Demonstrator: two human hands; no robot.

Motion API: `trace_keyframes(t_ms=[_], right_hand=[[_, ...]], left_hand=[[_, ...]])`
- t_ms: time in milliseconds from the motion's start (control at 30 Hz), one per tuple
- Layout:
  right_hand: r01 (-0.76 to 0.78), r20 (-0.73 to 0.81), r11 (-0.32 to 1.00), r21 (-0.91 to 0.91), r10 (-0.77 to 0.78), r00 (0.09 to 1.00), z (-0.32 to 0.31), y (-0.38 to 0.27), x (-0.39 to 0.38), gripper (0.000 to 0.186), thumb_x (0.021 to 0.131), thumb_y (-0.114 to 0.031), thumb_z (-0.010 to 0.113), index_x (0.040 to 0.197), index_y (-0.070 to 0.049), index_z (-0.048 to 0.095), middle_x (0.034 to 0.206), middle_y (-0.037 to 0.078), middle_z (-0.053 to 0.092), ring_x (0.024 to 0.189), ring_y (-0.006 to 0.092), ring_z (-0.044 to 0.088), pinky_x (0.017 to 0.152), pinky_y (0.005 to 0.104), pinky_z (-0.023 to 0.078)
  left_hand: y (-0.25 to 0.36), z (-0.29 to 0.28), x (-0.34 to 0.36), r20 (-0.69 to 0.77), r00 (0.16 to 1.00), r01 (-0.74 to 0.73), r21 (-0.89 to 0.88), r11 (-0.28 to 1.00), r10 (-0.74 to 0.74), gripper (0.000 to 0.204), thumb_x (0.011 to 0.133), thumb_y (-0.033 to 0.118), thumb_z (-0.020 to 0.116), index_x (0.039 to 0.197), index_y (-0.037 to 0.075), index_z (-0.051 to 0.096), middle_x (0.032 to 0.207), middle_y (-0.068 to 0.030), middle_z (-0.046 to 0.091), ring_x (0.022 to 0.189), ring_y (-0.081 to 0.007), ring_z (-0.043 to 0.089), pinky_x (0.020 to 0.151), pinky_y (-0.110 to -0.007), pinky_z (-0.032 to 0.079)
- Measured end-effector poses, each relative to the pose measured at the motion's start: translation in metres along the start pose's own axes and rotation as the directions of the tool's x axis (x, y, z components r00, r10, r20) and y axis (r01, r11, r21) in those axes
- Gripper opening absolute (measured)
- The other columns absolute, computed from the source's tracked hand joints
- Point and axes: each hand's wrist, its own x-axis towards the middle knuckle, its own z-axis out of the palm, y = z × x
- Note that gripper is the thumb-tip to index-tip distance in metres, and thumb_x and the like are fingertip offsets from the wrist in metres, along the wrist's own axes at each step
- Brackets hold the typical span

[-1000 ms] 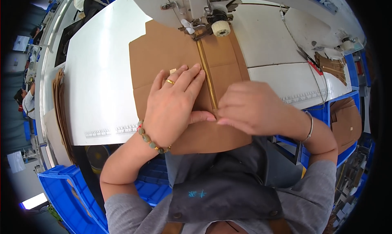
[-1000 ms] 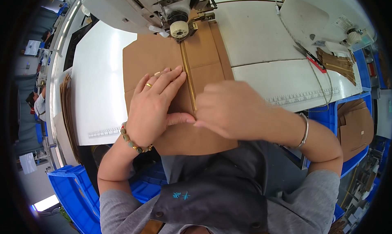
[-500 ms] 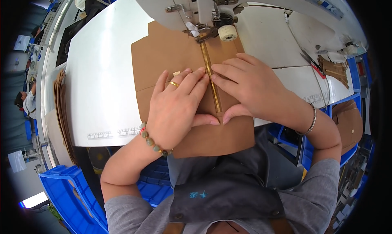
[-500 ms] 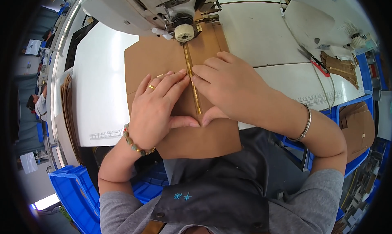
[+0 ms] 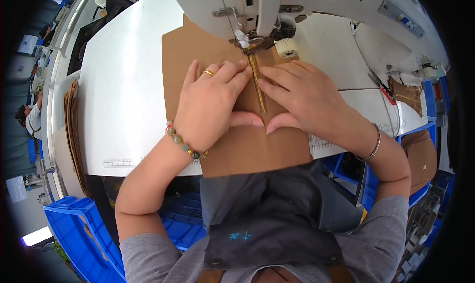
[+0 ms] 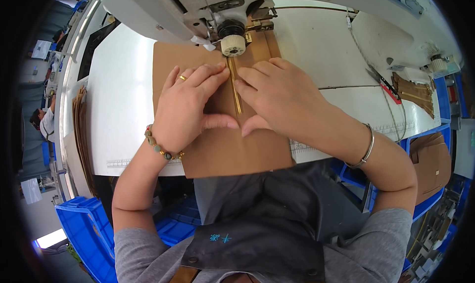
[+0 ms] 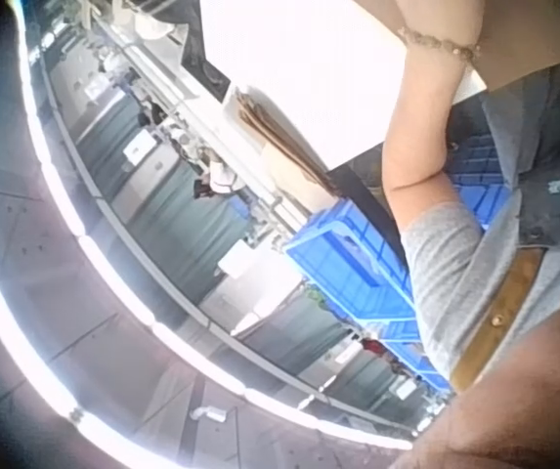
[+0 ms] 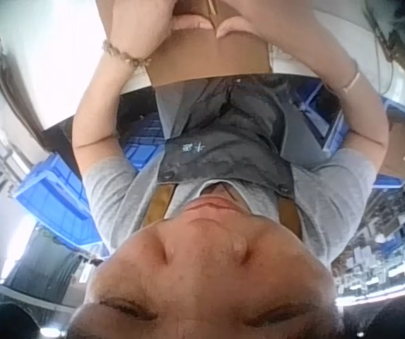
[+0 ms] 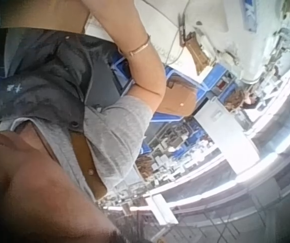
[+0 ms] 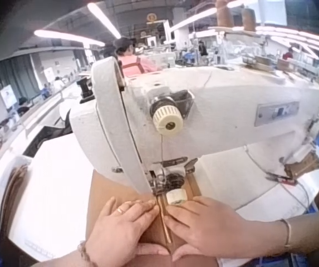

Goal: Sewing a zipper onto a leather component using an industrial sewing machine.

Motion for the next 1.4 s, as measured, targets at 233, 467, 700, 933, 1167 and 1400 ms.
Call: trace_keyframes(t_ms=[233, 467, 700, 933, 1167, 1400], right_hand=[[-0.035, -0.065, 0.999, 0.030, 0.037, 0.997, 0.006, 0.006, 0.004, 0.069, 0.069, -0.046, 0.085, 0.120, -0.001, 0.073, 0.123, 0.011, 0.068, 0.112, 0.0276, 0.064, 0.096, 0.0397, 0.053], [-0.031, -0.070, 0.986, 0.165, 0.043, 0.997, 0.003, 0.006, -0.003, 0.052, 0.075, -0.043, 0.084, 0.112, -0.008, 0.076, 0.121, 0.007, 0.068, 0.108, 0.0259, 0.067, 0.087, 0.0390, 0.057], [-0.020, -0.077, 0.990, 0.142, 0.031, 0.997, 0.001, 0.000, -0.006, 0.048, 0.075, -0.040, 0.084, 0.111, -0.008, 0.076, 0.116, 0.006, 0.068, 0.107, 0.0255, 0.068, 0.087, 0.0390, 0.057], [-0.070, -0.006, 0.990, 0.124, 0.071, 0.997, -0.001, 0.010, 0.009, 0.049, 0.074, -0.040, 0.085, 0.108, -0.006, 0.076, 0.112, 0.007, 0.069, 0.100, 0.0281, 0.069, 0.084, 0.0406, 0.057], [-0.105, -0.045, 0.985, 0.141, 0.112, 0.993, 0.005, 0.016, 0.012, 0.045, 0.078, -0.040, 0.083, 0.108, -0.007, 0.076, 0.113, 0.008, 0.071, 0.101, 0.0300, 0.068, 0.084, 0.0415, 0.056], [-0.125, -0.071, 0.971, 0.206, 0.142, 0.987, 0.013, 0.021, 0.011, 0.032, 0.086, -0.034, 0.079, 0.106, -0.010, 0.078, 0.101, 0.007, 0.066, 0.095, 0.0289, 0.065, 0.081, 0.0417, 0.054]], left_hand=[[-0.011, 0.002, 0.012, 0.024, 0.999, 0.030, -0.011, 0.999, -0.030, 0.089, 0.070, 0.063, 0.078, 0.140, 0.009, 0.065, 0.139, -0.0034, 0.064, 0.128, -0.0311, 0.059, 0.116, -0.062, 0.039], [0.000, 0.005, -0.002, -0.032, 0.999, 0.031, 0.009, 0.999, -0.031, 0.077, 0.076, 0.056, 0.079, 0.137, 0.010, 0.069, 0.138, -0.0045, 0.067, 0.136, -0.0305, 0.058, 0.116, -0.059, 0.041], [0.009, 0.007, -0.012, -0.095, 0.995, -0.002, -0.062, 0.998, -0.004, 0.054, 0.082, 0.042, 0.081, 0.127, 0.011, 0.076, 0.129, -0.0051, 0.073, 0.130, -0.0289, 0.064, 0.113, -0.052, 0.047], [-0.003, 0.008, 0.000, -0.111, 0.994, -0.015, -0.032, 0.999, 0.012, 0.048, 0.087, 0.040, 0.078, 0.125, 0.011, 0.077, 0.130, -0.0053, 0.072, 0.128, -0.0279, 0.065, 0.112, -0.052, 0.048], [-0.010, 0.010, 0.006, -0.135, 0.990, -0.034, -0.064, 0.997, 0.025, 0.049, 0.088, 0.039, 0.078, 0.126, 0.009, 0.076, 0.131, -0.0083, 0.072, 0.128, -0.0291, 0.065, 0.111, -0.046, 0.050], [0.009, 0.000, -0.014, -0.058, 0.996, 0.059, -0.203, 0.977, -0.073, 0.060, 0.079, 0.041, 0.087, 0.124, 0.004, 0.076, 0.130, -0.0110, 0.073, 0.127, -0.0305, 0.067, 0.100, -0.038, 0.058]])
